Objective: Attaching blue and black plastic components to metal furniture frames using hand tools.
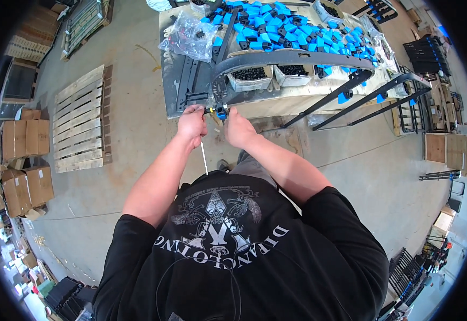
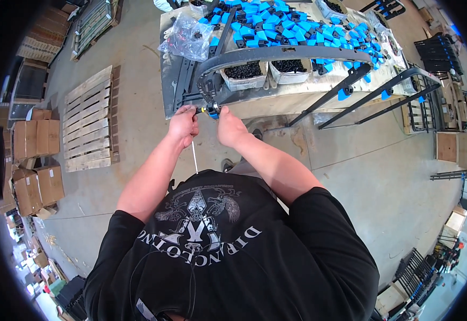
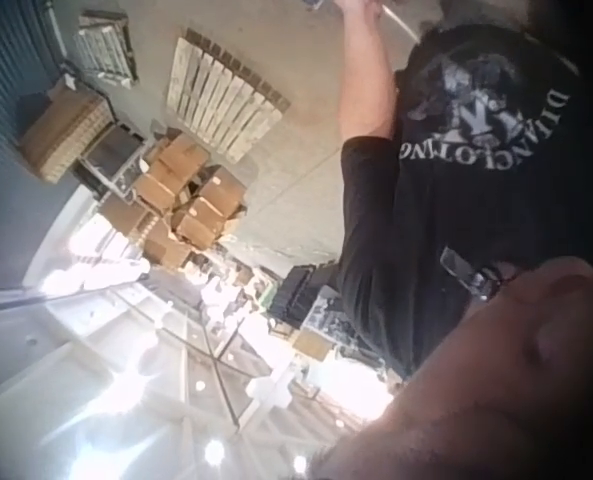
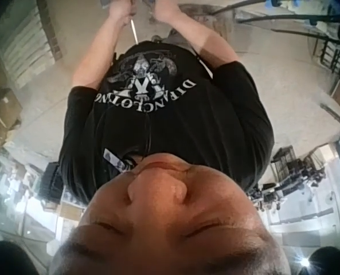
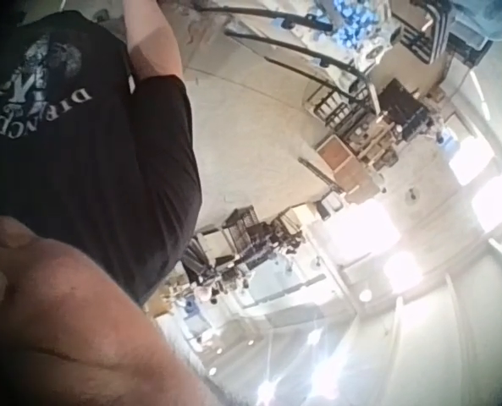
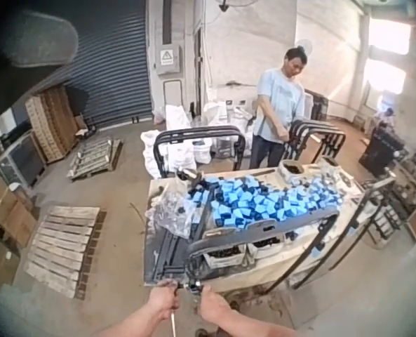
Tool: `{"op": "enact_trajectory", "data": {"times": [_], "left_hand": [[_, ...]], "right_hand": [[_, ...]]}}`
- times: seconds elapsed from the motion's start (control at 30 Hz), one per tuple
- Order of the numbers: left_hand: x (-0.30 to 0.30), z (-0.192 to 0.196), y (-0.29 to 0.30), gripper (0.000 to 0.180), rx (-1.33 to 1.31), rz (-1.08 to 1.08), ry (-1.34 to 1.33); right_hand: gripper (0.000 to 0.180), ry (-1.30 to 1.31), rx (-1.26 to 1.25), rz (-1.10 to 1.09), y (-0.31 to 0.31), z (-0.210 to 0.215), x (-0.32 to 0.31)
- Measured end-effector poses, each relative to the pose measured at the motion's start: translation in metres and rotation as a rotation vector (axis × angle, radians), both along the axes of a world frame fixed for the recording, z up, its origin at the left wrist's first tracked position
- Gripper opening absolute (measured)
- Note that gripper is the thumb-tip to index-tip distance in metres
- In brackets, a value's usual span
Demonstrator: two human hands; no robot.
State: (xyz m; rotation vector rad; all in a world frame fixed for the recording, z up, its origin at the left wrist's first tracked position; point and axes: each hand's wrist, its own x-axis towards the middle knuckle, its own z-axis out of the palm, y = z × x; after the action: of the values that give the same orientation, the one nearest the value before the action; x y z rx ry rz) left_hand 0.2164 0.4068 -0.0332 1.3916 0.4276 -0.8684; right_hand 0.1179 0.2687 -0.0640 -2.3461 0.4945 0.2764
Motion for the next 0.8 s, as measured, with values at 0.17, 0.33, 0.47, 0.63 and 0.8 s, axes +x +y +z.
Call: {"op": "enact_trajectory", "data": {"times": [0.17, 0.33, 0.47, 0.63, 0.8], "left_hand": [[-0.007, -0.016, 0.000, 0.026, 0.082, 0.005, -0.177], [-0.009, -0.017, -0.008, 0.029, 0.083, 0.045, -0.231], [-0.012, -0.024, -0.002, 0.025, 0.109, 0.093, -0.227], [-0.013, -0.021, -0.017, 0.021, 0.069, 0.049, -0.285], [-0.014, -0.017, -0.002, 0.021, 0.079, 0.059, -0.214]], "right_hand": [[0.025, 0.330, 0.811, -0.165, -0.012, 0.044, 0.014], [0.021, 0.200, 0.388, -0.083, -0.007, 0.012, 0.008], [0.023, 0.460, 1.062, -0.398, -0.013, 0.049, 0.019], [0.034, 0.068, 0.072, 0.003, -0.020, -0.029, 0.003], [0.022, 0.459, 1.242, -0.523, -0.020, 0.059, 0.020]]}}
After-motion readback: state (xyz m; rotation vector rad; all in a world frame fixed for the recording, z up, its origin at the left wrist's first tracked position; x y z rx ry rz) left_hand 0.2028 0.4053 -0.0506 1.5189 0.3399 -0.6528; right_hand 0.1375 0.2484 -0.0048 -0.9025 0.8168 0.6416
